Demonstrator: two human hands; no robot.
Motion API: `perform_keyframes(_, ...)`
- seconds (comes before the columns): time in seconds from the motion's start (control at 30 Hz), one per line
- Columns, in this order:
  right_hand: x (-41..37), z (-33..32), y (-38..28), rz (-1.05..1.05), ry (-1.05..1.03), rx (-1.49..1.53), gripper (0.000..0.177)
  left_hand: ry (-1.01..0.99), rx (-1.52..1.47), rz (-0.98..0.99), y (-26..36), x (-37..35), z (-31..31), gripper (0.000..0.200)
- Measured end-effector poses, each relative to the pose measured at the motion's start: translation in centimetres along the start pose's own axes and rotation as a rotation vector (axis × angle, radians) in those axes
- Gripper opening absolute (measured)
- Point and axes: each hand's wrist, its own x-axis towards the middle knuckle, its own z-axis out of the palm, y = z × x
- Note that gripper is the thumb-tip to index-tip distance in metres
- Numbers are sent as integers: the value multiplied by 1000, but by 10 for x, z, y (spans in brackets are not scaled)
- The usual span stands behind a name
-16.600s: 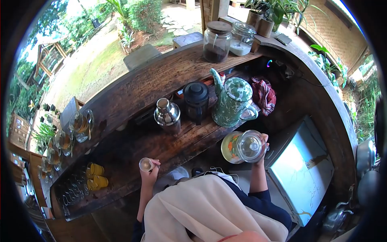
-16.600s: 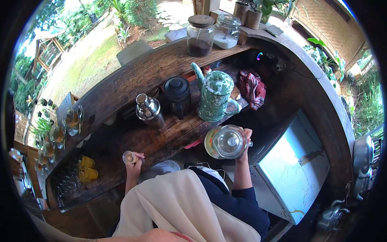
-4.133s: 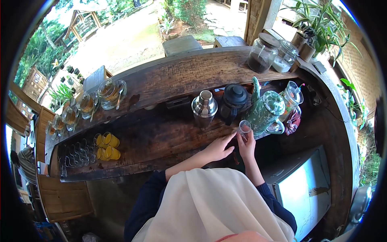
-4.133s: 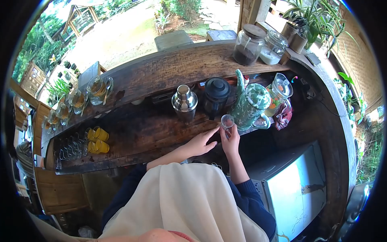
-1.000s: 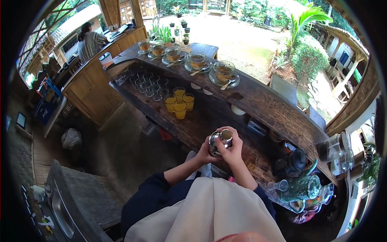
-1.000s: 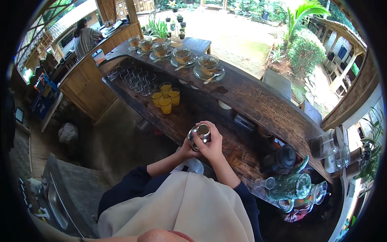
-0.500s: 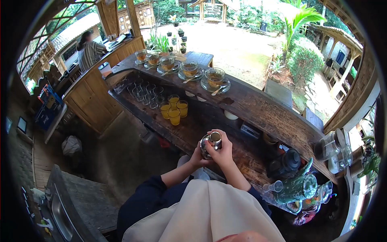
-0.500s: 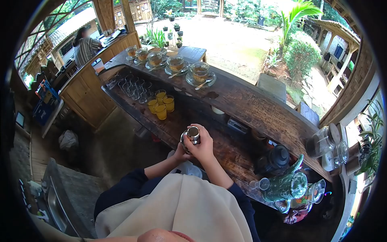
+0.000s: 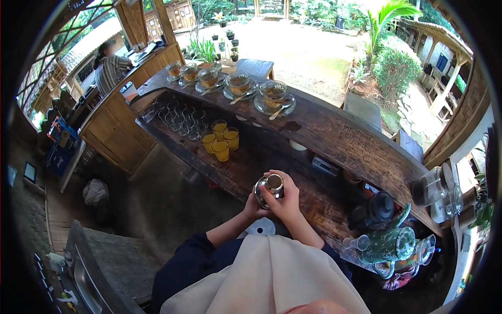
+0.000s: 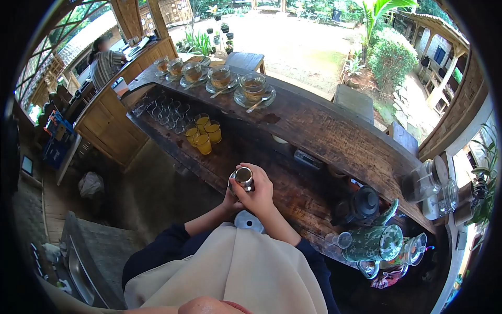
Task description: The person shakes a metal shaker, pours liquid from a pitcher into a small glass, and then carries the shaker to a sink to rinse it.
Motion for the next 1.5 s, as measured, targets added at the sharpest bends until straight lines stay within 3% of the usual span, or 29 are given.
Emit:
perform_keyframes(0.07,-1,2,3,-33,19,24,39,12,28,4,-10,-5,1,90)
perform_keyframes(0.13,-1,1,1,-8,-2,45,38,190,-473,-346,-11,-2,10,91)
perform_keyframes(0.17,-1,1,1,-22,6,42,38,13,59,2,8,0,2,91)
perform_keyframes(0.47,-1,3,2,-26,19,70,36,39,-7,-67,9,0,5,91)
perform_keyframes(0.8,-13,2,4,-10,135,95,38,8,227,61,19,3,4,94)
perform_keyframes(0.97,-18,5,-3,-57,121,70,37,6,208,99,23,3,4,92)
perform_keyframes(1.2,-33,14,-11,-52,112,25,41,-52,127,5,20,-2,-1,91)
perform_keyframes(1.27,-38,23,-11,-21,176,98,40,-59,-8,-20,38,-6,-13,92)
perform_keyframes(1.3,-41,34,-18,19,196,186,40,-68,287,-25,57,-13,-28,91)
perform_keyframes(1.33,-46,44,-26,65,213,267,41,-36,294,-26,73,-25,-42,91)
perform_keyframes(1.5,-79,143,-93,3,-56,516,46,76,394,-7,163,-122,-143,89)
